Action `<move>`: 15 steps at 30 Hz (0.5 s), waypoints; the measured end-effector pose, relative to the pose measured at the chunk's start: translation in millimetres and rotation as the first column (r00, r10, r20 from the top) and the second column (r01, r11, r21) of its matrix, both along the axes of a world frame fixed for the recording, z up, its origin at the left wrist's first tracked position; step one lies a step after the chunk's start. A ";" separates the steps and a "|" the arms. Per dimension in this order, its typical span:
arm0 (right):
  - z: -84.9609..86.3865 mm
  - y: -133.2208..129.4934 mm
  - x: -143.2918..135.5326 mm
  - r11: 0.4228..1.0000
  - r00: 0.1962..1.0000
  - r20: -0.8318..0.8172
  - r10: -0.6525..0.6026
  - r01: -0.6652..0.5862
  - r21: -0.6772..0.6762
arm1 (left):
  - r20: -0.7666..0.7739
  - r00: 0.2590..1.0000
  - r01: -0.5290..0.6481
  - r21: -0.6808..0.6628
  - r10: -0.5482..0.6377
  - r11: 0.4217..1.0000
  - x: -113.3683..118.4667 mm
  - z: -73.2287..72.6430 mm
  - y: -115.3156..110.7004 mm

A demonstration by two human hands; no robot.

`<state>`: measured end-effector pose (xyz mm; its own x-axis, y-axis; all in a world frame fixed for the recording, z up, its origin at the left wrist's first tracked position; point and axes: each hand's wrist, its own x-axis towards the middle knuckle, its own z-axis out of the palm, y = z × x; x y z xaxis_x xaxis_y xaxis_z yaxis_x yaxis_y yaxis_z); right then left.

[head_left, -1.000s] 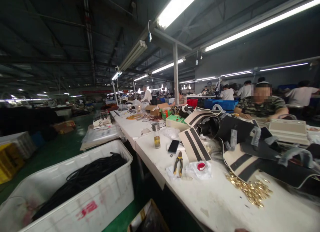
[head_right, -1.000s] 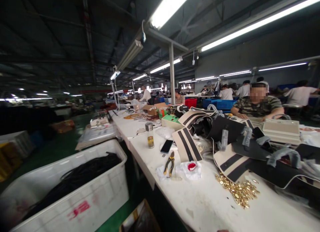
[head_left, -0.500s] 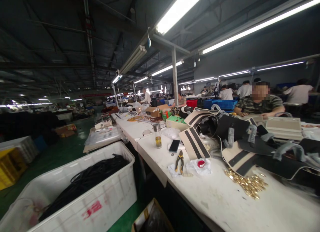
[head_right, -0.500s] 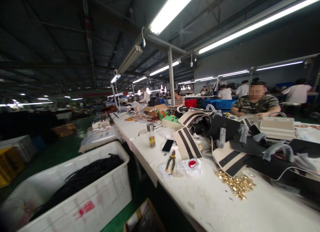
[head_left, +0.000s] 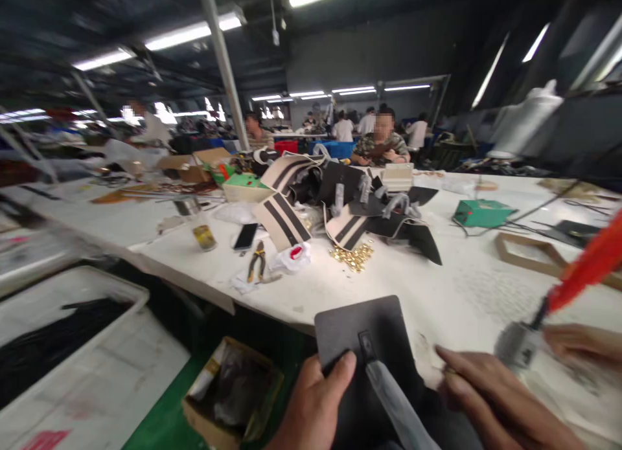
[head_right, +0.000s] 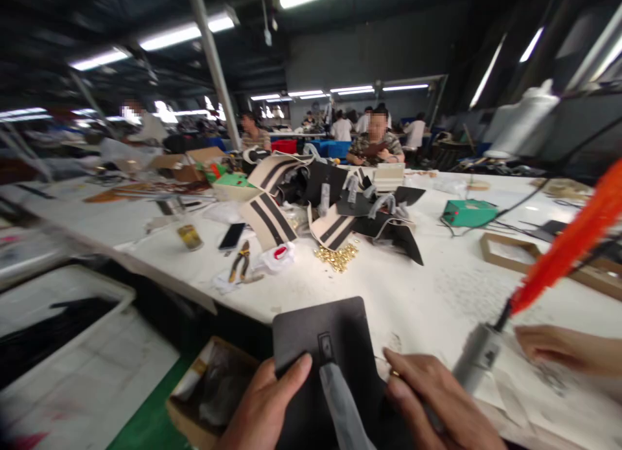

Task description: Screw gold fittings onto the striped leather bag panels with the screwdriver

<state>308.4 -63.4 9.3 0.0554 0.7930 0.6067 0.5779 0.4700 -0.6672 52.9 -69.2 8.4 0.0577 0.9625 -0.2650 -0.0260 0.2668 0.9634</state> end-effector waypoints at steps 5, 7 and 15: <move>2.2 9.3 -20.1 0.977 0.988 -0.029 0.149 -0.151 -0.149 | 0.012 0.997 -0.073 -0.020 0.073 0.997 19.9 6.5 14.5; 0.9 15.3 -27.6 0.971 0.993 -0.076 0.087 -0.101 -0.214 | -0.045 0.999 -0.030 0.030 0.031 0.999 22.1 10.2 17.3; 8.1 28.9 -26.6 0.911 0.978 -0.190 0.085 -0.153 -0.383 | -0.158 0.982 0.130 0.159 -0.105 0.979 29.8 1.7 26.3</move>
